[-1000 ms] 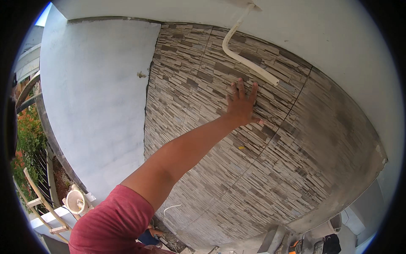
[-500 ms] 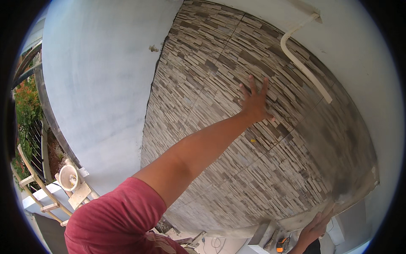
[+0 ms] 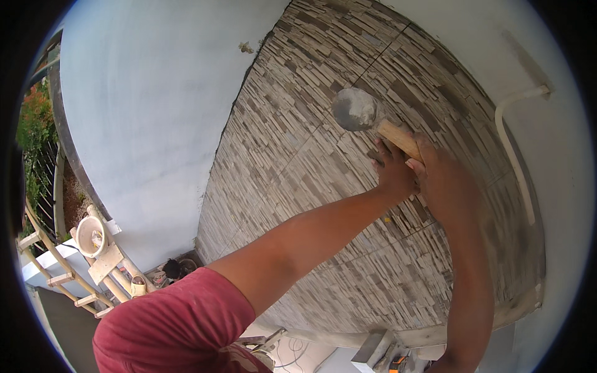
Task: The person scoops mortar from a bucket and spreads it evenly on the back of a stone tile using a trowel. They then lift the tile and press it onto a wall, tapping it with a hammer to secure it in place.
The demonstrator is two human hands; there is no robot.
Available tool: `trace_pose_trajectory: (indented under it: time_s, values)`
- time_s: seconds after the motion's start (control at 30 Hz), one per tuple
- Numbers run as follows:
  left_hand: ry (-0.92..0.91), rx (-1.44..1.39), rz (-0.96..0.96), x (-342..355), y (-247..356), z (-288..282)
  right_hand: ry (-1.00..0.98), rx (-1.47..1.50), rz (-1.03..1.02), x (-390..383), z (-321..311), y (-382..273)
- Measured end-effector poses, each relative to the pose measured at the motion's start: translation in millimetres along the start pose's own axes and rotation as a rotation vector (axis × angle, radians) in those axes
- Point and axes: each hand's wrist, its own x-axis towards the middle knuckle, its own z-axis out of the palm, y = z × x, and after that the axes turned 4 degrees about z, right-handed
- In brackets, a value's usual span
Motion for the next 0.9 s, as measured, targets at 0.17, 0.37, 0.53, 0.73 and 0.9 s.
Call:
trace_pose_trajectory:
  time_s: [0.17,0.37,0.53,0.73,0.9]
  values:
    - [-0.069,-0.031,0.046,5,2,3,0.015,-0.194,-0.133,39,42,1]
    - [-0.059,-0.043,0.036,4,1,-1,0.057,-0.163,-0.155,51,48,-6]
    - [0.007,-0.036,0.031,6,-6,4,0.021,-0.209,-0.118,62,59,-17]
    - [-0.097,0.055,0.055,8,10,5,-0.045,-0.099,-0.048,57,56,-11]
    - [-0.019,0.254,0.083,17,1,-5,0.083,0.004,0.048,37,47,-6]
